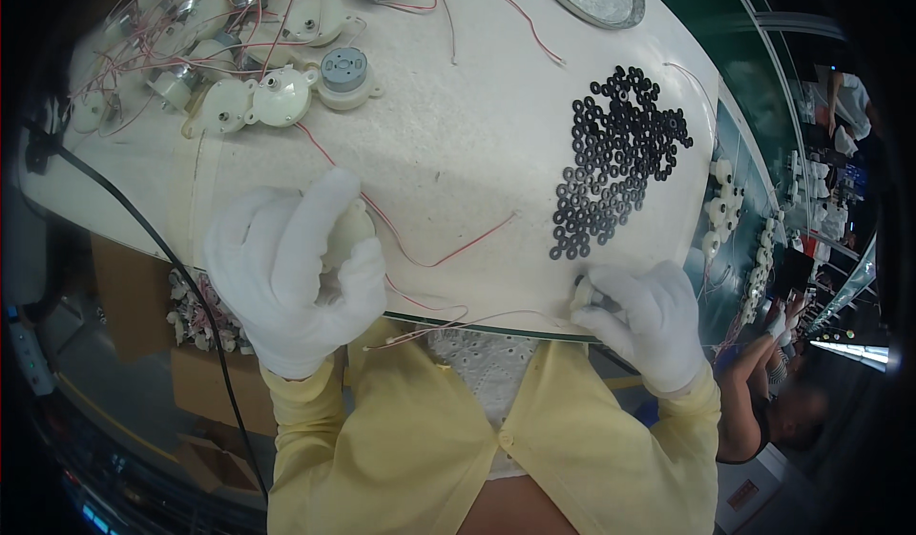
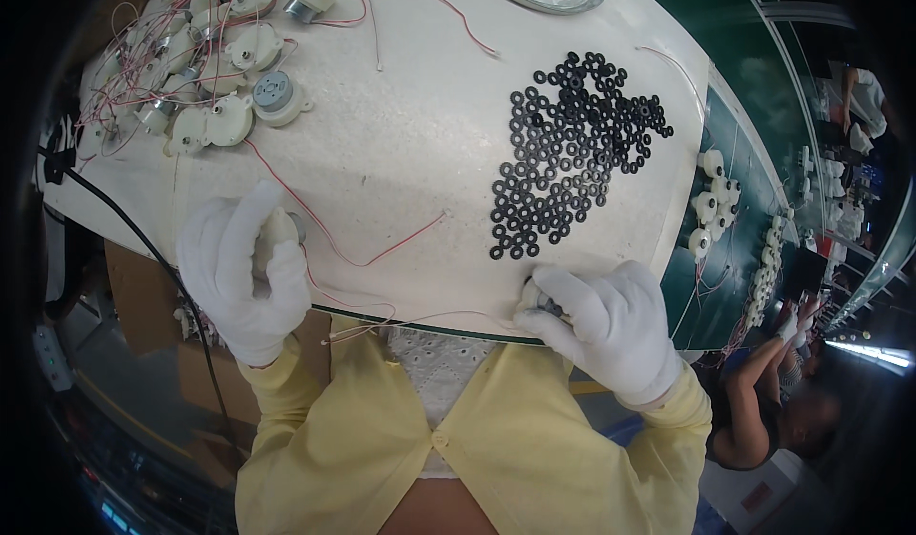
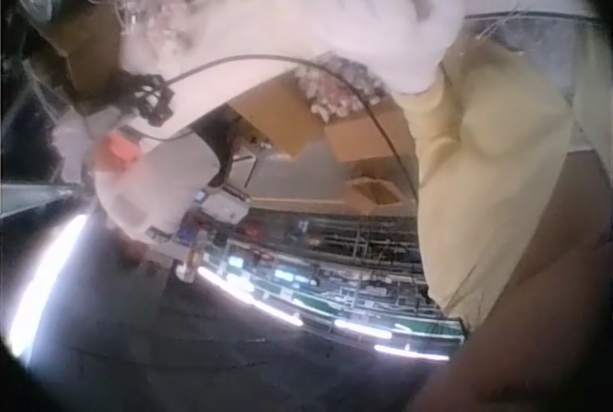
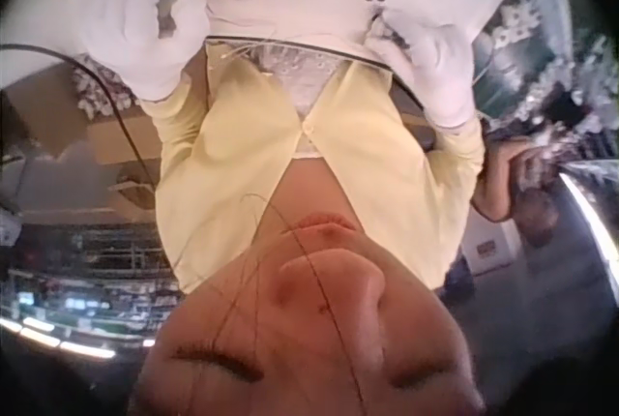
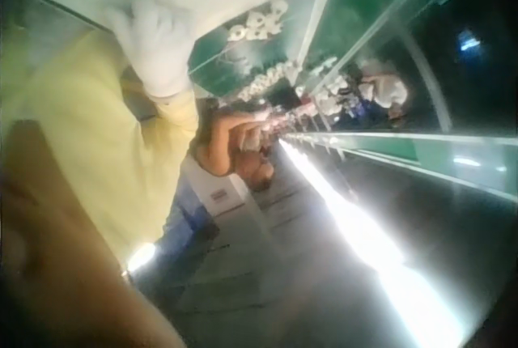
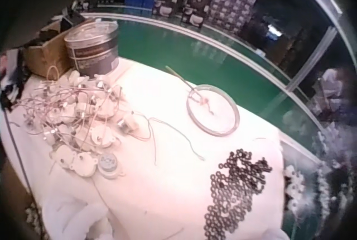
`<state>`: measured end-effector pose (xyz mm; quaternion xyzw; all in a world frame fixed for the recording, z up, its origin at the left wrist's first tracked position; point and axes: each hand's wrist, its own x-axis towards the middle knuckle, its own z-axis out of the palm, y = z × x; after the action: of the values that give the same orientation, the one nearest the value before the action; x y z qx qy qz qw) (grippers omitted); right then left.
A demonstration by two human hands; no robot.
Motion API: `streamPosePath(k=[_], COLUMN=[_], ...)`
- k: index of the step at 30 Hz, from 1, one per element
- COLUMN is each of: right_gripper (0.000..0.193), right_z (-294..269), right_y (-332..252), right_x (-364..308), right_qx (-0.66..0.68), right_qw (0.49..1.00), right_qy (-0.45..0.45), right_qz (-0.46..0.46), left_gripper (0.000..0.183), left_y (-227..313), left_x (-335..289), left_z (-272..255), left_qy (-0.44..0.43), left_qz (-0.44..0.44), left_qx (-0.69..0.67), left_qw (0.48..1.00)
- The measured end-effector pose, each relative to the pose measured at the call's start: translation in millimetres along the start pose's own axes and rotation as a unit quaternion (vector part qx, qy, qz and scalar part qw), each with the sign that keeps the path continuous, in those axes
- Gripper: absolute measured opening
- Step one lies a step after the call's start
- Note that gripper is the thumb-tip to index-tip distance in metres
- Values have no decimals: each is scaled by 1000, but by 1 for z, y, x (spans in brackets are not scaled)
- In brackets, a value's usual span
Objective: The person applies a white substance to small white plastic components using a red brush, then places black washers onto the components. The person handles the components one by one, applying the substance and adding the washers in a repetitive assembly process.
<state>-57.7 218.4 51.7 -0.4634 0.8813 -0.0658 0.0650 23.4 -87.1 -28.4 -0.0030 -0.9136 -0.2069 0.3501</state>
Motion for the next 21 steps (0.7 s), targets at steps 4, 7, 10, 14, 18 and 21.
streamPosePath(k=[4,7,10,14,18,21], right_gripper=[39,38,36,27,17,18], right_z=[-11,-12,-9,-2,6,24], right_y=[9,9,6,13,33,38], right_x=[-14,-19,-19,-25,-47,-72], right_qx=[-29,-32,-24,51,31,8], right_qw=[999,997,997,996,992,973], right_qy=[-32,-57,-55,1,53,98], right_qz=[33,46,57,70,110,207], left_gripper=[41,40,38,37,33,31], left_y=[2,5,7,6,8,11], left_x=[-1,1,0,0,1,1], left_z=[0,2,1,2,1,0], left_qy=[-4,0,-11,-4,-3,-14], left_qz=[-5,-9,-28,-14,-2,-10], left_qx=[3,3,11,16,28,27], left_qw=[1000,1000,999,1000,1000,1000])
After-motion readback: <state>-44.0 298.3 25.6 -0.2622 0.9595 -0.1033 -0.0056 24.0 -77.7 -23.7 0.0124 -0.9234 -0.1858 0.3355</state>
